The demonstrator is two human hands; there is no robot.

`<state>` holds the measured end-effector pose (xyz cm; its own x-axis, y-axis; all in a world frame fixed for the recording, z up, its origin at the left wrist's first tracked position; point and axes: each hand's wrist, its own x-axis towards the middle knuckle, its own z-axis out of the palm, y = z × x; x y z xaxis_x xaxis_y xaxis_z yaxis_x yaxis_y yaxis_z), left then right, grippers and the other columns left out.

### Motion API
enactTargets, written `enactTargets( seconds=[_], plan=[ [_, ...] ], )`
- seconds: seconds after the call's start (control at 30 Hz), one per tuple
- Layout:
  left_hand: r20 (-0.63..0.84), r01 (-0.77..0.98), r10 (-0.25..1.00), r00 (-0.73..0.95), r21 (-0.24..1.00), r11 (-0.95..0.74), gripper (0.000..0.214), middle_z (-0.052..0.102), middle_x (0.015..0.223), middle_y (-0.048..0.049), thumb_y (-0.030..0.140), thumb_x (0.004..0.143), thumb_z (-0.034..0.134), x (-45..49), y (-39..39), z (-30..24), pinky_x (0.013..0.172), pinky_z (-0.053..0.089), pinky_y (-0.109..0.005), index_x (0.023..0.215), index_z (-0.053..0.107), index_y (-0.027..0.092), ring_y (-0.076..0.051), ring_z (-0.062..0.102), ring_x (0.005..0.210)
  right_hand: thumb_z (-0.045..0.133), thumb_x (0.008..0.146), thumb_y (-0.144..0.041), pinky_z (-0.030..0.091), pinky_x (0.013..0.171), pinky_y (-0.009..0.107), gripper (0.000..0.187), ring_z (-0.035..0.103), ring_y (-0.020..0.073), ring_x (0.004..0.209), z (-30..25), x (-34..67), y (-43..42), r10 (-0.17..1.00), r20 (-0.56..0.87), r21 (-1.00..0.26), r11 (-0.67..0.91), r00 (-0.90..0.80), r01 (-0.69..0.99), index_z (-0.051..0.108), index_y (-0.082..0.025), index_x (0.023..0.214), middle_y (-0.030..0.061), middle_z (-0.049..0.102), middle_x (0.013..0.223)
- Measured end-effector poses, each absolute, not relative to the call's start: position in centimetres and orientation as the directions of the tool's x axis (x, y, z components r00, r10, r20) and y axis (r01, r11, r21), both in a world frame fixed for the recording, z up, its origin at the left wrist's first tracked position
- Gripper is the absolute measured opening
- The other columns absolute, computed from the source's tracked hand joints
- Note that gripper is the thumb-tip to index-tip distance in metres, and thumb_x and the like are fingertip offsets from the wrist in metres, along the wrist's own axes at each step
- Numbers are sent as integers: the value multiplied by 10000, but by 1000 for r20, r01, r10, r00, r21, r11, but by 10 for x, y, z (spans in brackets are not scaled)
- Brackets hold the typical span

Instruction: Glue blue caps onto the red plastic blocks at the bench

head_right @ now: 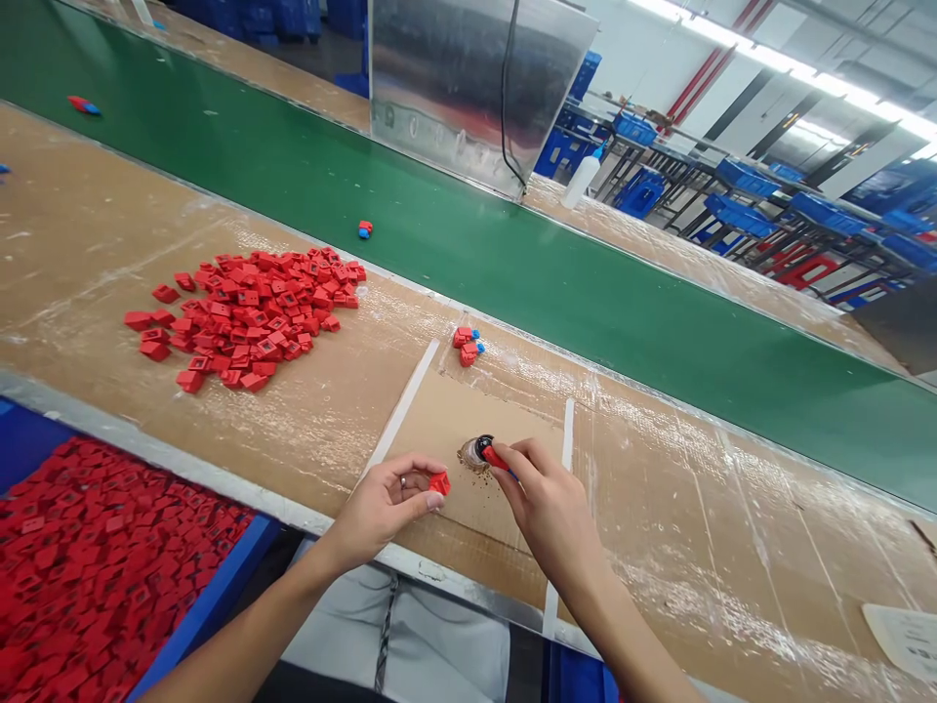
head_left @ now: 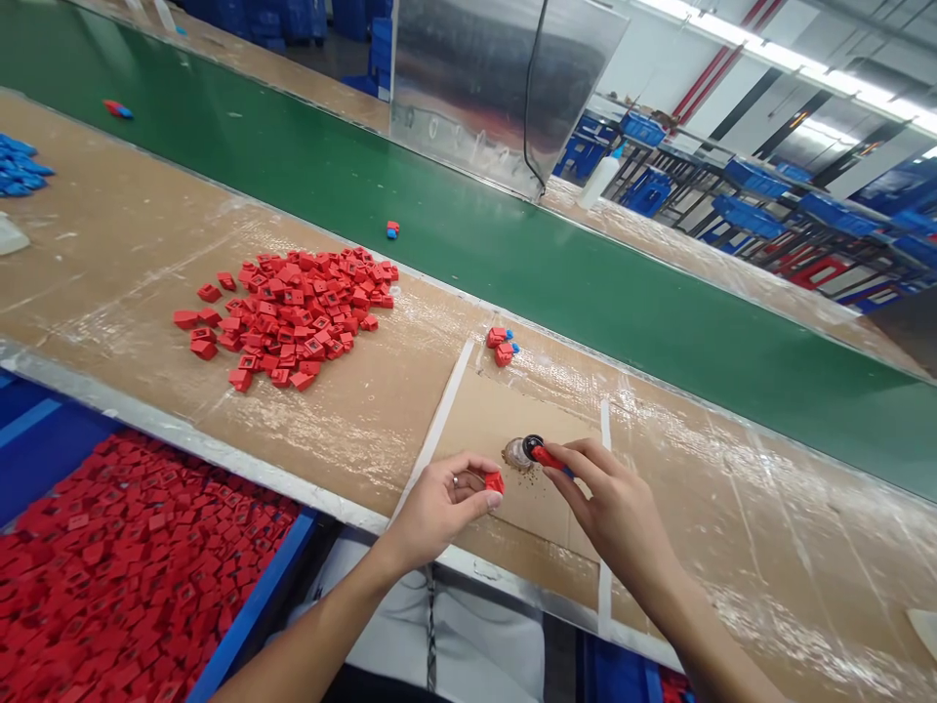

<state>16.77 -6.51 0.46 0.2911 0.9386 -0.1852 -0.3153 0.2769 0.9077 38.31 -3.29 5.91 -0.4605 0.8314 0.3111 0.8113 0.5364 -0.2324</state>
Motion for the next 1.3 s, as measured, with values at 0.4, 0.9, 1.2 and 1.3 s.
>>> enactTargets(
  seconds=[0.4, 0.9, 1.2, 1.3],
  plan=[
    [-183, -333, 938, 293, 900, 280, 254, 640, 872, -3, 273, 816, 727, 168, -65, 3, 773, 456, -244, 1041, 652, 183, -116, 579, 792, 404, 1047, -344, 460, 576, 271, 306, 630, 162, 661, 62, 382, -31, 814, 290, -204, 566, -503, 799, 664, -185, 1073, 59, 637, 880],
    [-186, -368, 939, 288, 884, 288, 275, 642, 855, -3, 273, 798, 753, 167, -65, 0, 778, 454, -249, 1034, 654, 171, -112, 584, 792, 501, 1005, -315, 490, 682, 293, 163, 648, 183, 802, 77, 375, -26, 834, 380, -292, 520, -401, 803, 600, -201, 1066, 45, 652, 957],
    [-189, -501, 934, 302, 803, 324, 303, 702, 862, -16, 266, 764, 797, 164, -64, 2, 801, 497, -261, 1016, 667, 159, -130, 674, 808, 625, 936, -352, 546, 740, 331, 262, 659, 197, 827, 75, 367, -49, 931, 310, -653, 357, -195, 668, 599, -228, 1165, 52, 680, 955],
    [-172, -508, 934, 312, 801, 317, 278, 727, 870, -26, 248, 781, 786, 163, -63, 2, 826, 512, -272, 1021, 678, 157, -139, 697, 820, 629, 932, -338, 570, 747, 325, 248, 677, 203, 873, 68, 356, -63, 972, 187, -826, 236, -145, 512, 613, -238, 1159, 65, 694, 1013]
  ],
)
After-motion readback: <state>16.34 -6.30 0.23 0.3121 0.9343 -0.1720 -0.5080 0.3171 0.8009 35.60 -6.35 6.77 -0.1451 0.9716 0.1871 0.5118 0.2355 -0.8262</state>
